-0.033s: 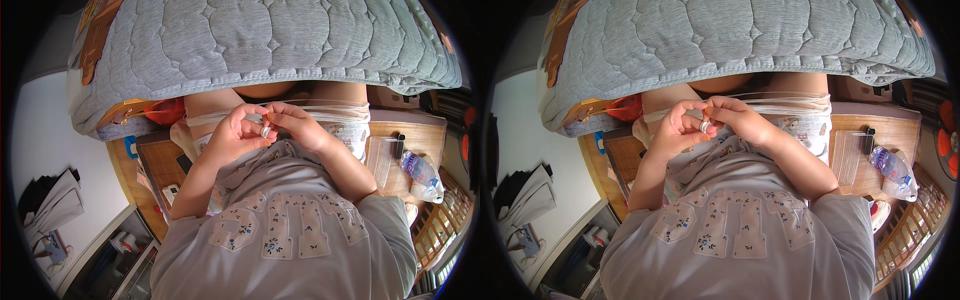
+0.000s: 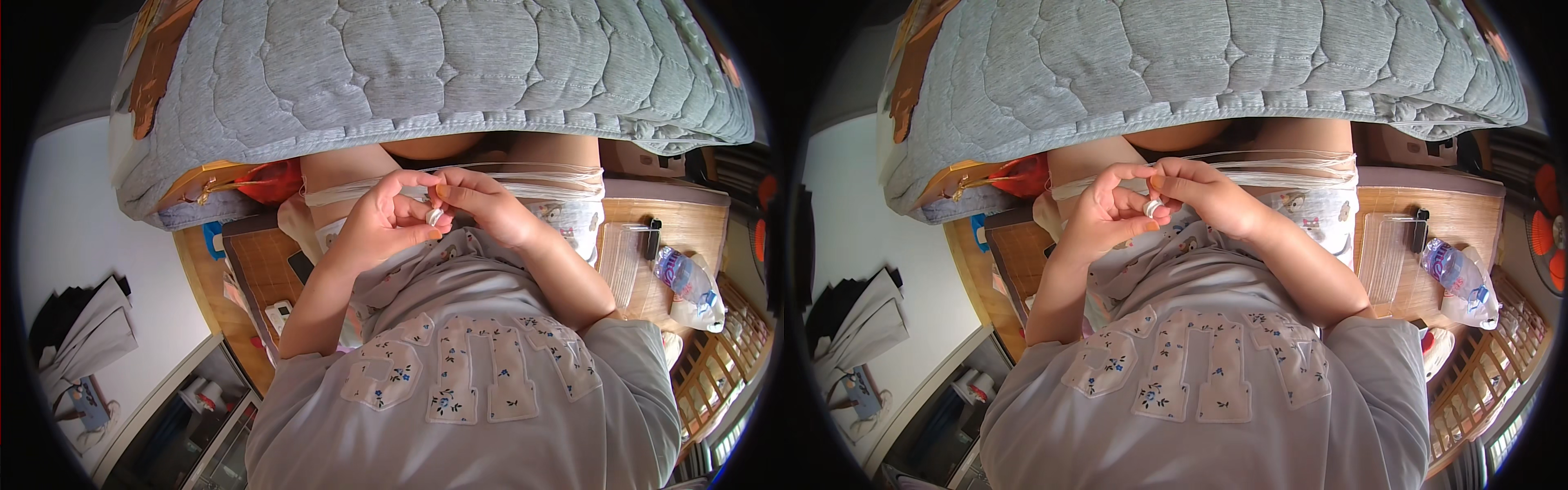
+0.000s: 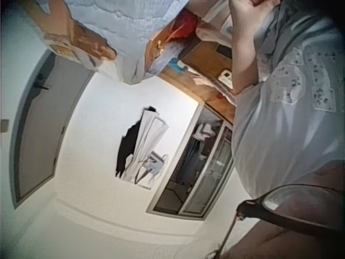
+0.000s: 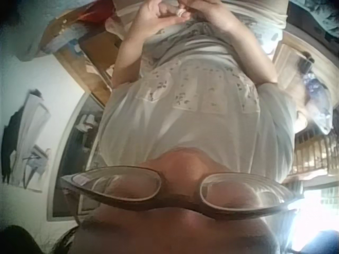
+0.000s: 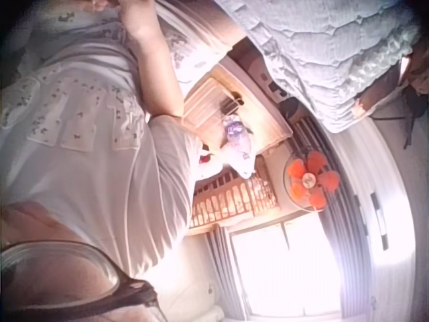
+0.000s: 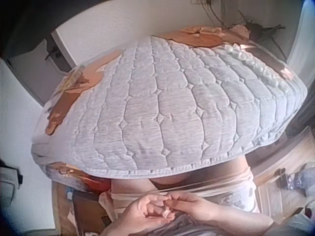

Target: Winding white thread from a larger bundle onto small plastic spools.

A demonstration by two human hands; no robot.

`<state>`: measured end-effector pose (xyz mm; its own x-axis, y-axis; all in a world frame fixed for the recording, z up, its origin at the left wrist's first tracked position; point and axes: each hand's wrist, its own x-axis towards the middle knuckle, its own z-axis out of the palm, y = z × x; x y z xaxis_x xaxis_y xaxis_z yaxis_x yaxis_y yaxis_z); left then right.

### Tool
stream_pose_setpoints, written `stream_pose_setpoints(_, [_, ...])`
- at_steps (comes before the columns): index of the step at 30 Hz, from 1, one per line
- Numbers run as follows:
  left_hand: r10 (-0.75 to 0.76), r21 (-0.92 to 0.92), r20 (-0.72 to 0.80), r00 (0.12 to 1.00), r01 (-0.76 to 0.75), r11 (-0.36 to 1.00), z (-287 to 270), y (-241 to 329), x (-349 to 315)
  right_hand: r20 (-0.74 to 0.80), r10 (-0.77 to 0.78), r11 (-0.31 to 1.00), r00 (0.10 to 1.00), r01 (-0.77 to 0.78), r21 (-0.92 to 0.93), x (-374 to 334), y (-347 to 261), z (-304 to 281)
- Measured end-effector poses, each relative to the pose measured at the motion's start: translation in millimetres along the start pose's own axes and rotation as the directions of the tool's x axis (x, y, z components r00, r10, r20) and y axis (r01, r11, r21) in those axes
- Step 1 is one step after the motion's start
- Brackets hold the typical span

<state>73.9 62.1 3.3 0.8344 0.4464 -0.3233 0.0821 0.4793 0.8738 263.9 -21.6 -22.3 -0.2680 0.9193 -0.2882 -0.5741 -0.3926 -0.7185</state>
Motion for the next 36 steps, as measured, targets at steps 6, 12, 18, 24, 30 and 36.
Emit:
stream_pose_setpoints(6, [0.034, 0.084, 0.041, 0.999, -0.038, 0.996, -3, 0, -1, 0.044, 0.003, 0.996, 0.999, 0.001, -0.088, 1, 4, -4])
stream_pose_setpoints(12, [0.131, 0.153, -0.025, 0.991, -0.125, 0.98, -7, -3, 1, 0.039, -0.114, 0.992, 0.993, 0.111, 0.059, 1, 5, -6])
stream_pose_setpoints(18, [0.213, 0.102, -0.078, 0.974, -0.205, 0.974, -9, -4, 3, 0.075, -0.222, 0.973, 0.972, 0.226, -0.048, 1, 5, -1])
stream_pose_setpoints(24, [0.183, 0.095, -0.098, 0.978, -0.174, 0.98, -11, -6, 3, -0.01, -0.249, 0.955, 0.968, 0.244, -0.168, -3, 0, 4])
stream_pose_setpoints(30, [0.128, 0.087, -0.191, 0.973, -0.113, 0.99, -4, -10, 6, -0.109, -0.428, 0.725, 0.897, 0.268, -0.634, -20, -30, 12])
stream_pose_setpoints(36, [0.277, -0.198, -0.077, 0.958, -0.287, 0.937, 3, -23, 6, -0.041, -0.863, 0.198, 0.504, 0.264, -0.944, -68, -115, -35])
